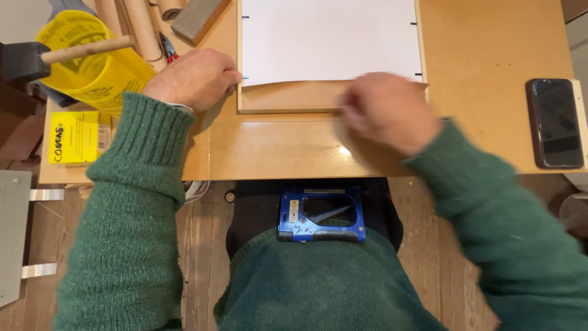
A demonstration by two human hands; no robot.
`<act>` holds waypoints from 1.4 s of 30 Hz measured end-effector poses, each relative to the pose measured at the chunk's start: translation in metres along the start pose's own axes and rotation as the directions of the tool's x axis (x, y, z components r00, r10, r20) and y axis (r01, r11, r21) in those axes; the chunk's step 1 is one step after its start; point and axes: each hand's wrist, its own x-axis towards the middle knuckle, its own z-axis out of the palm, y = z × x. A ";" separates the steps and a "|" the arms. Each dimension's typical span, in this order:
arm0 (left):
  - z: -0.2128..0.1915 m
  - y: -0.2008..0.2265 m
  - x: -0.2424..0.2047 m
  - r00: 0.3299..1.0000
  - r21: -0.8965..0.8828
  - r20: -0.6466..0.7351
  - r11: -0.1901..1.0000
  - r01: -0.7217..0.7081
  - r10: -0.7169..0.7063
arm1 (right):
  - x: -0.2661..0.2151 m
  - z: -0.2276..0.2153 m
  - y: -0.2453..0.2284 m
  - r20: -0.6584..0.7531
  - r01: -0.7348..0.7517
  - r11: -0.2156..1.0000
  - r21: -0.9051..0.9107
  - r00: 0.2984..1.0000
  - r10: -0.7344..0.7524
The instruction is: Applying adhesive to a mounting strip for an art frame and preparing the frame.
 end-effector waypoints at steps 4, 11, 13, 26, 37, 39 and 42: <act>-0.003 0.002 0.002 1.000 0.005 0.026 1.000 0.007 -0.007 | 0.059 0.035 -0.073 0.015 0.019 0.998 0.065 1.000 -0.020; 0.000 0.000 0.003 0.998 0.028 0.051 0.999 0.046 -0.047 | 0.085 0.047 -0.101 0.052 0.018 1.000 -0.011 0.998 -0.018; 0.001 0.001 0.006 0.999 0.044 0.041 0.999 0.003 -0.005 | 0.059 0.031 -0.074 0.102 -0.031 0.999 0.022 0.994 0.028; 0.005 0.004 -0.001 0.999 0.061 0.011 0.997 0.039 -0.040 | -0.085 -0.037 0.052 -0.190 -0.101 0.958 -0.270 0.980 0.050; 0.002 0.008 -0.010 0.998 0.009 -0.026 0.998 0.059 -0.059 | -0.039 0.022 -0.042 -0.183 0.049 0.967 -0.249 0.978 -0.097; 0.004 0.007 -0.009 0.997 -0.019 -0.056 0.998 0.053 -0.054 | -0.011 0.037 -0.067 -0.232 0.157 0.976 -0.149 0.954 -0.189; 0.008 0.004 -0.014 0.990 -0.062 -0.134 0.998 0.028 -0.037 | 0.008 0.033 -0.090 -0.267 0.333 0.943 0.003 0.909 -0.320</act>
